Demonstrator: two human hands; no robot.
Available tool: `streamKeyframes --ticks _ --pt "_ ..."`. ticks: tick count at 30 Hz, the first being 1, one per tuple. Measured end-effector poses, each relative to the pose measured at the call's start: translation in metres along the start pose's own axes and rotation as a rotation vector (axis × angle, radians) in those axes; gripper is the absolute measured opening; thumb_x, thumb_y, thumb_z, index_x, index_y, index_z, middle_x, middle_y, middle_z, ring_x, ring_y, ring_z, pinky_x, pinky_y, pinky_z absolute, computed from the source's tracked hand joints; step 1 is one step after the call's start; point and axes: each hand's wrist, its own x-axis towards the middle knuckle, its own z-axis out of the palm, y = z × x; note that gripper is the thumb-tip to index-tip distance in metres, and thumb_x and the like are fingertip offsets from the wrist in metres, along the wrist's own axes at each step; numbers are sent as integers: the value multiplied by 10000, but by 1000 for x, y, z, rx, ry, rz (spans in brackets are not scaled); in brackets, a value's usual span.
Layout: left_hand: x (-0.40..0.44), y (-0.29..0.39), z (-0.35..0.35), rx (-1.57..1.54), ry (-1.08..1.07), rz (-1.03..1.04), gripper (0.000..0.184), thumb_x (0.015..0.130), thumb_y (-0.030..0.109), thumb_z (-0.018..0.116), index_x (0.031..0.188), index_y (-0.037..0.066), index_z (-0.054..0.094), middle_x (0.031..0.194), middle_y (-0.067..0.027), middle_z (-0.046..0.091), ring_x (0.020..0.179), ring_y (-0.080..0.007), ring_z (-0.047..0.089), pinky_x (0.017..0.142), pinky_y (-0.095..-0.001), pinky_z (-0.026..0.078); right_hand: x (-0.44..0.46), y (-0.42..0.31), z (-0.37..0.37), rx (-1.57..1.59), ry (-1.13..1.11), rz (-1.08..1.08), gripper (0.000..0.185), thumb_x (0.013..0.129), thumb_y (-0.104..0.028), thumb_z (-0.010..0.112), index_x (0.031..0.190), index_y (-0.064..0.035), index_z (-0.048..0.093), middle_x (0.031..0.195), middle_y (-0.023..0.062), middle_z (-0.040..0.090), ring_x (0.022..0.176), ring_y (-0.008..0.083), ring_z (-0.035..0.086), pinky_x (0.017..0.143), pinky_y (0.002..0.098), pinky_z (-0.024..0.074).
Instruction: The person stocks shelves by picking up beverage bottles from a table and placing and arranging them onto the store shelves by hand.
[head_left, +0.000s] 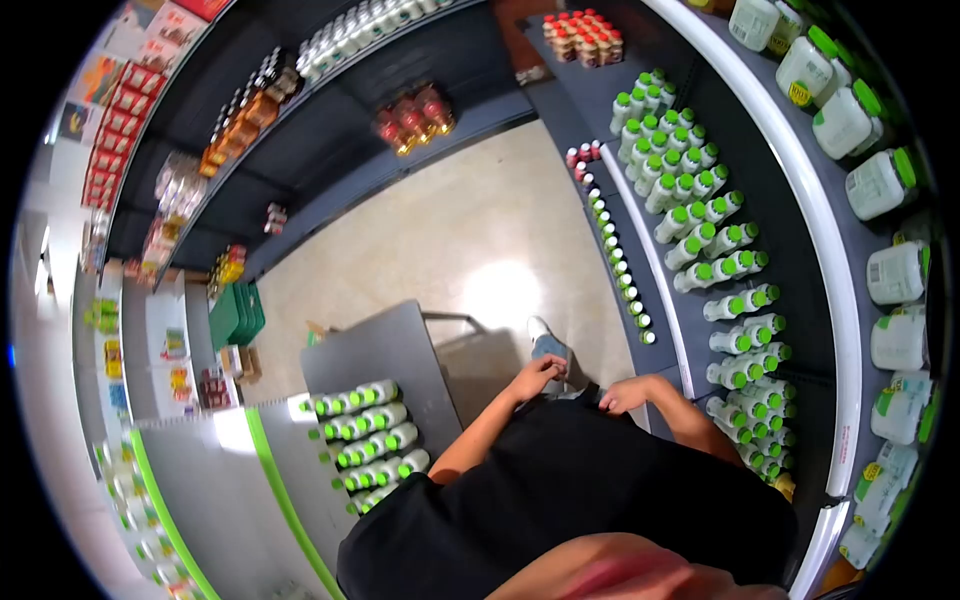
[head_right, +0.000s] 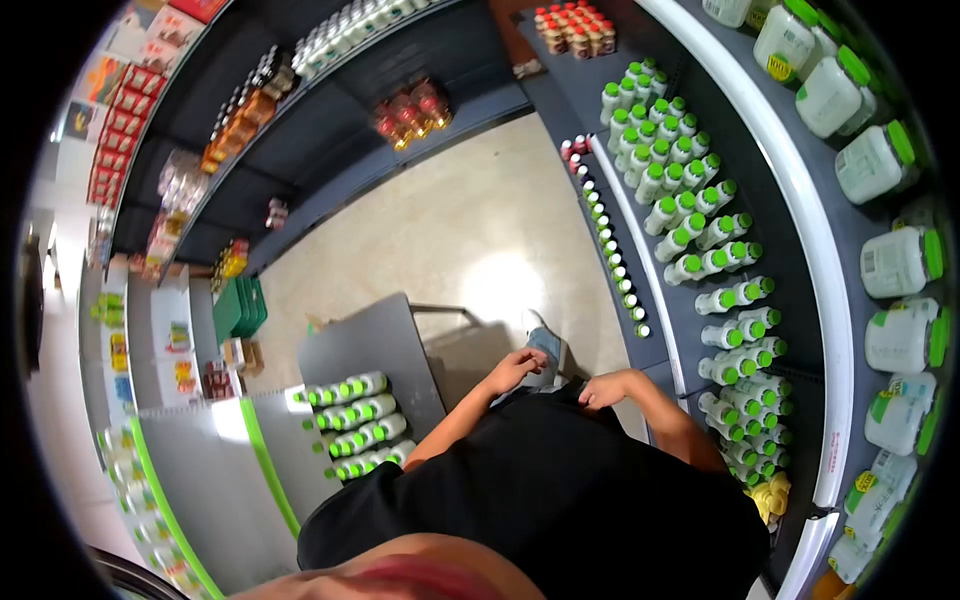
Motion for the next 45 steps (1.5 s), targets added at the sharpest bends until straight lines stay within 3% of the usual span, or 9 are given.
streamKeyframes --ticks 10,15,17,20,28,31,35,40,45 --pt "169 151 -121 366 -175 15 261 962 154 542 1172 24 624 1008 -85 672 924 -160 622 830 -310 517 -15 -25 -156 305 89 71 352 907 -293 639 1128 -23 684 928 0 680 807 134 597 714 315 498" --pt "269 234 -142 409 -254 82 278 954 150 551 1186 11 616 1024 -93 673 898 -168 626 834 -312 515 -52 -8 -212 812 964 79 240 926 -248 653 1027 -43 725 838 0 688 745 87 600 671 258 491" --pt "320 255 -143 449 -301 108 279 947 162 565 1170 5 623 1019 -89 676 885 -177 637 824 -313 520 -27 71 -237 528 1424 36 212 923 -229 668 998 -41 730 835 0 676 738 89 596 660 254 491" --pt "380 304 -124 725 -290 115 279 909 218 616 1123 45 662 957 -92 689 872 -190 654 815 -338 528 -51 80 -322 614 1597 4 219 896 -184 669 1044 -24 690 899 80 710 766 159 642 698 317 512" --pt "498 373 -92 810 -194 257 322 866 289 639 1119 91 662 973 -151 703 935 -282 683 828 -385 518 -87 28 -490 377 1695 62 590 850 -108 683 1393 -101 452 849 89 653 739 195 619 689 326 496" --pt "550 375 -103 682 -48 363 441 850 243 654 1245 65 572 1008 -186 696 914 -295 687 801 -380 527 -99 6 -506 369 1715 90 563 852 -121 690 1372 -107 475 901 105 669 772 204 644 717 340 511" --pt "653 370 -120 406 58 -54 839 775 274 736 1462 22 325 1250 -237 600 1156 -320 577 1011 -401 429 -88 28 -500 539 1736 21 497 882 -153 683 1344 -109 507 915 83 680 784 172 632 739 319 505" --pt "706 399 -113 907 -10 232 1003 702 350 798 1495 29 273 1403 -315 424 1315 -451 406 1130 -458 342 -75 30 -481 858 1924 204 424 916 -209 669 1312 -112 553 880 97 715 728 153 694 688 327 550" --pt "741 415 -109 783 -539 548 388 683 161 836 996 17 657 886 -102 700 787 -261 649 727 -391 510 -61 1 -499 1067 2108 305 428 887 -217 679 1277 -67 584 914 123 729 732 181 708 700 338 566"
